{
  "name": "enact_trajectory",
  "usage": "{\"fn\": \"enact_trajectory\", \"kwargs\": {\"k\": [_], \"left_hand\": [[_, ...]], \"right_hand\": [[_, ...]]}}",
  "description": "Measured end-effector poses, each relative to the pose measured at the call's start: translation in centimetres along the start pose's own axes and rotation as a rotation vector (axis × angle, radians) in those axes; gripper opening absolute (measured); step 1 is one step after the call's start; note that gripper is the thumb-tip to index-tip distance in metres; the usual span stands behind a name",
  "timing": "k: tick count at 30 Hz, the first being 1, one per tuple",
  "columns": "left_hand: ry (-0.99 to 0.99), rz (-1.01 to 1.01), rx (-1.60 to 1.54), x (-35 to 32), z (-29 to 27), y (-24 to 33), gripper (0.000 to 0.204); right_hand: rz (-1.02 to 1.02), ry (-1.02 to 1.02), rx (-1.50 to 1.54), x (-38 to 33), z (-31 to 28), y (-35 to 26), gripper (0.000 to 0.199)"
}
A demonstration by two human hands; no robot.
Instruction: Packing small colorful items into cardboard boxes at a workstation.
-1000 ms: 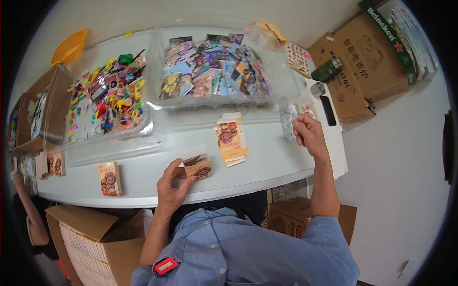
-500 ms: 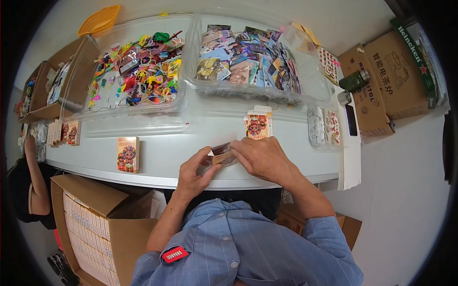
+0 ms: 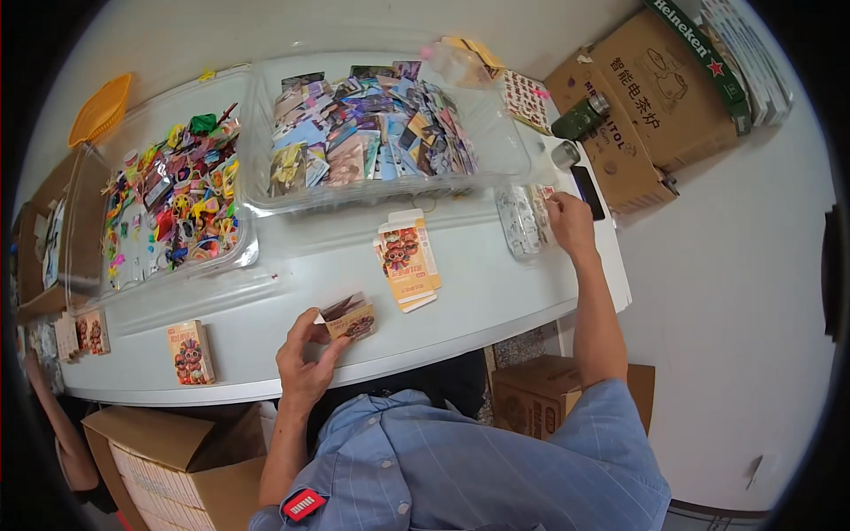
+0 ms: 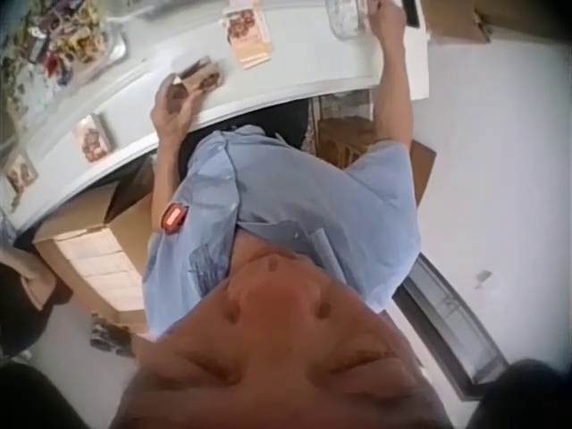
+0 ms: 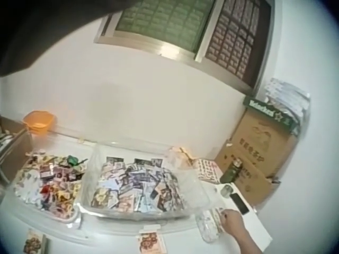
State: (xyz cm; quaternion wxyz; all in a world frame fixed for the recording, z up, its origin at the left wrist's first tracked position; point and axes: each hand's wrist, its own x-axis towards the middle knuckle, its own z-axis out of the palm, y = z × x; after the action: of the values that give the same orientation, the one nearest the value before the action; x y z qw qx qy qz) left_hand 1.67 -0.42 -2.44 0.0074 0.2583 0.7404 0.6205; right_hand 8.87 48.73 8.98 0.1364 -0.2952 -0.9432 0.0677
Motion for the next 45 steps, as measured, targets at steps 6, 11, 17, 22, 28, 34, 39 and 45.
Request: {"fn": "enact_trajectory", "kwargs": {"k": [6, 11, 17, 22, 28, 34, 39, 45], "left_hand": [[-0.024, -0.023, 0.018, -0.1, 0.0, -0.2, 0.073], [-0.016, -0.018, 0.026, 0.0, 0.0, 0.1, 0.073], [-0.019, -0.063, 0.000, 0.3, 0.2, 0.6, 0.073], [-0.029, -0.071, -0.016, 0.1, -0.1, 0.3, 0.074], [-0.040, -0.039, 0.014, 0.0, -0.3, 0.1, 0.072], [-0.008, 0.012, 0.038, 0.2, -0.3, 0.9, 0.067], [0.006, 0.122, 0.074, 0.6, 0.0, 1.4, 0.063], [0.025, 0.141, 0.058, 0.7, -1.0, 2.1, 0.049]], "right_hand": [[-0.019, -0.138, -0.098, 3.3, 4.7, 0.0, 0.025], [0.013, -0.251, -0.192, 4.9, 6.0, -1.1, 0.026], [0.013, -0.131, -0.155, 5.1, 7.1, 0.8, 0.029], [0.201, 0.019, 0.537, 3.0, 4.6, -0.1, 0.027], [0.362, -0.110, 0.994, -4.5, -1.8, -9.6, 0.016], [-0.672, -0.228, 0.832, -11.1, 1.1, -22.7, 0.009], [-0.883, -0.368, 0.482, -10.8, 1.8, -25.9, 0.012], [-0.969, -0.715, 0.150, -8.6, -2.0, -28.1, 0.014]]}}
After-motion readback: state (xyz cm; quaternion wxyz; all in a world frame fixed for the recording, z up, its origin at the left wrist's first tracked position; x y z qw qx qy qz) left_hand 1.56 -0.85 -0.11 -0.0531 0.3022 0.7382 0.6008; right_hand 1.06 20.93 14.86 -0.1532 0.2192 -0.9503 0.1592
